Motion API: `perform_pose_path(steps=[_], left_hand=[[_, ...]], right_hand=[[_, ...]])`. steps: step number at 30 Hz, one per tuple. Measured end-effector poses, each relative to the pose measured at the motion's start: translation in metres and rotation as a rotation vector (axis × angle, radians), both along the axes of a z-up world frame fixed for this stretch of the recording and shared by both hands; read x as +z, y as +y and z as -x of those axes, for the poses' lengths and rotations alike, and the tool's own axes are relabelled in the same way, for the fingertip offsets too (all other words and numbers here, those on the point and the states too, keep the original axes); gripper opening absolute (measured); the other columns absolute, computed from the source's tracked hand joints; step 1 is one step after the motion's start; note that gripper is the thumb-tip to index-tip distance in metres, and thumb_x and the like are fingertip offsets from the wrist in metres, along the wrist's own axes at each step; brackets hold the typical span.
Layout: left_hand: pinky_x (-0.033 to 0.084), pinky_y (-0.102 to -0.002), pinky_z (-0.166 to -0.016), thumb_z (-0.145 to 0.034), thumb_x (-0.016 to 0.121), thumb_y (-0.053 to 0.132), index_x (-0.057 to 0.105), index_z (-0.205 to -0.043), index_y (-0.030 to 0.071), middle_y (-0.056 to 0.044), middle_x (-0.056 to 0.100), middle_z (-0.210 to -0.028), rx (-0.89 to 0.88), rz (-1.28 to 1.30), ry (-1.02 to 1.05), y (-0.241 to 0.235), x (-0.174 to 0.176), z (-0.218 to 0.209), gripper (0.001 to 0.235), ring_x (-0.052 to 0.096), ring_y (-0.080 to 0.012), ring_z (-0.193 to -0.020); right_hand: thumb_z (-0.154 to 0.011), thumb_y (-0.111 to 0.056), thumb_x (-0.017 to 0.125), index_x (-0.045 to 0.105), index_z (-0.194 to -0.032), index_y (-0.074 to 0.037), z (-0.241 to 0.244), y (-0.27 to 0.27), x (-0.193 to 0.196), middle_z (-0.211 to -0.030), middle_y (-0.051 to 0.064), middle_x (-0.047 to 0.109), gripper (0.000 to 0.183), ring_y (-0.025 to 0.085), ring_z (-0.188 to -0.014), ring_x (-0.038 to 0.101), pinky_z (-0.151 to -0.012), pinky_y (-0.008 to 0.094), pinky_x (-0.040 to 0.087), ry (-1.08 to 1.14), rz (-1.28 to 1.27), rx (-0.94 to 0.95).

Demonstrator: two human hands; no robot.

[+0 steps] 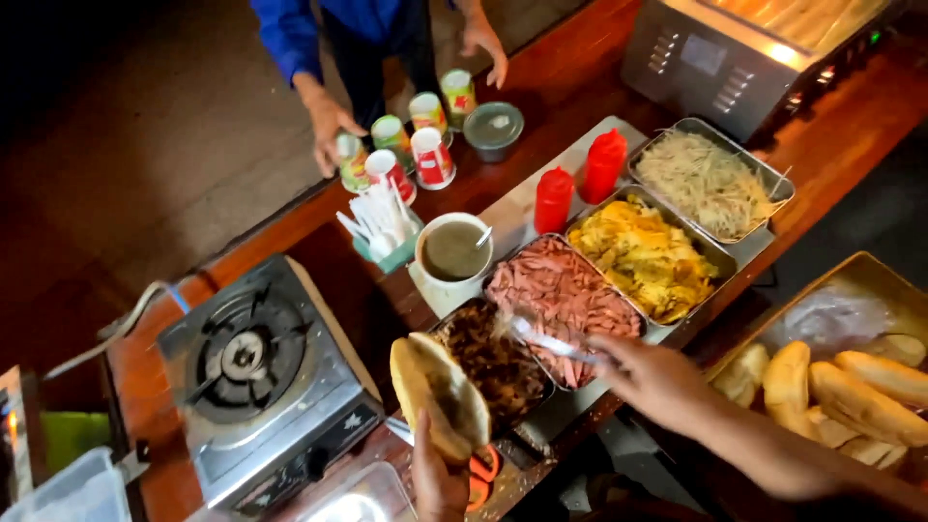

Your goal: The person is preparing multiple sandwiches at a street food stall, opening bread rolls and filling them with pate, various meats, eggs, and vegetables using spoons and tongs, then adding sauces from squeeze bottles.

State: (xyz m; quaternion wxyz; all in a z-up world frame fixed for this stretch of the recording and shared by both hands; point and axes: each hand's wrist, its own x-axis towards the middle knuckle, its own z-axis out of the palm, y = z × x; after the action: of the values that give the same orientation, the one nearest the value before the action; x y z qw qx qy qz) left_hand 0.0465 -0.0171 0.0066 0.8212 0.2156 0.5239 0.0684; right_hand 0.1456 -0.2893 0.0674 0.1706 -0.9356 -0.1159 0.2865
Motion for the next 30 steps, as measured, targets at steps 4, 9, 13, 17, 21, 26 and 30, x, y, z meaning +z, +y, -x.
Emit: perform_pose_path(steps=[4, 9, 13, 17, 21, 26, 30], left_hand=[[0.045, -0.043, -0.096, -0.089, 0.06, 0.042, 0.064, -0.135, 0.013, -0.011, 0.067, -0.129, -0.121, -0.002, 0.061, -0.008, -0.024, -0.011, 0.054, 0.06, -0.0287, -0.121], [0.042, -0.055, -0.112, -0.085, 0.054, 0.034, 0.045, -0.152, 0.007, -0.026, 0.058, -0.139, -0.296, -0.008, -0.03, -0.049, 0.054, -0.048, 0.073, 0.053, -0.0423, -0.131], [0.041, -0.056, -0.115, -0.072, 0.058, 0.043, 0.039, -0.156, 0.01, -0.024, 0.055, -0.144, -0.502, -0.017, -0.173, -0.066, 0.049, -0.07, 0.091, 0.051, -0.0409, -0.136], [0.045, -0.057, -0.109, -0.074, 0.059, 0.042, 0.04, -0.153, 0.008, -0.025, 0.056, -0.137, -0.558, -0.004, -0.147, -0.078, 0.035, -0.084, 0.089, 0.053, -0.0411, -0.13], [0.044, -0.056, -0.11, -0.073, 0.061, 0.042, 0.045, -0.151, 0.008, -0.025, 0.058, -0.134, -0.54, 0.024, -0.132, -0.087, 0.034, -0.095, 0.087, 0.054, -0.0408, -0.13], [0.046, -0.054, -0.109, -0.076, 0.061, 0.043, 0.045, -0.149, 0.006, -0.025, 0.059, -0.133, -0.532, 0.04, -0.168, -0.097, 0.031, -0.108, 0.084, 0.054, -0.0401, -0.128], [0.05, -0.049, -0.101, -0.077, 0.058, 0.053, 0.05, -0.144, 0.003, -0.021, 0.06, -0.126, -0.564, 0.053, -0.248, -0.107, 0.033, -0.117, 0.084, 0.056, -0.0344, -0.113]], right_hand=[[-0.098, -0.037, 0.051, 0.046, -0.146, -0.039, -0.037, -0.079, -0.028, -0.14, 0.004, 0.06, 0.049, 0.01, -0.037, 0.05, -0.033, 0.023, 0.05, -0.393, 0.192, -0.148], [-0.097, -0.036, 0.05, 0.028, -0.156, -0.03, -0.091, -0.185, -0.118, -0.149, 0.01, 0.042, 0.064, 0.041, -0.133, 0.047, -0.1, 0.055, 0.058, -0.461, 0.49, 0.058], [-0.091, -0.004, 0.058, 0.028, -0.158, -0.023, -0.122, -0.175, -0.092, -0.13, 0.009, 0.058, 0.076, 0.035, -0.112, 0.063, -0.076, 0.043, 0.064, -0.514, 0.676, 0.324], [-0.089, -0.004, 0.06, 0.032, -0.156, -0.021, -0.137, -0.183, -0.095, -0.13, 0.011, 0.059, 0.074, 0.035, -0.111, 0.063, -0.078, 0.044, 0.064, -0.56, 0.627, 0.366], [-0.099, -0.023, 0.049, 0.031, -0.154, -0.03, -0.137, -0.169, -0.043, -0.143, 0.001, 0.05, 0.059, 0.025, -0.11, 0.069, -0.073, 0.039, 0.063, -0.256, 0.523, 0.13], [-0.1, -0.049, 0.048, 0.052, -0.147, -0.039, -0.12, -0.17, 0.007, -0.098, -0.012, 0.086, 0.049, 0.01, -0.042, 0.052, -0.045, 0.024, 0.041, -0.063, 0.247, -0.224], [-0.1, -0.012, 0.058, 0.064, -0.144, -0.008, -0.09, -0.15, 0.004, -0.092, 0.02, 0.076, 0.044, 0.028, -0.063, 0.054, -0.056, 0.038, 0.043, 0.201, -0.489, -0.671]])
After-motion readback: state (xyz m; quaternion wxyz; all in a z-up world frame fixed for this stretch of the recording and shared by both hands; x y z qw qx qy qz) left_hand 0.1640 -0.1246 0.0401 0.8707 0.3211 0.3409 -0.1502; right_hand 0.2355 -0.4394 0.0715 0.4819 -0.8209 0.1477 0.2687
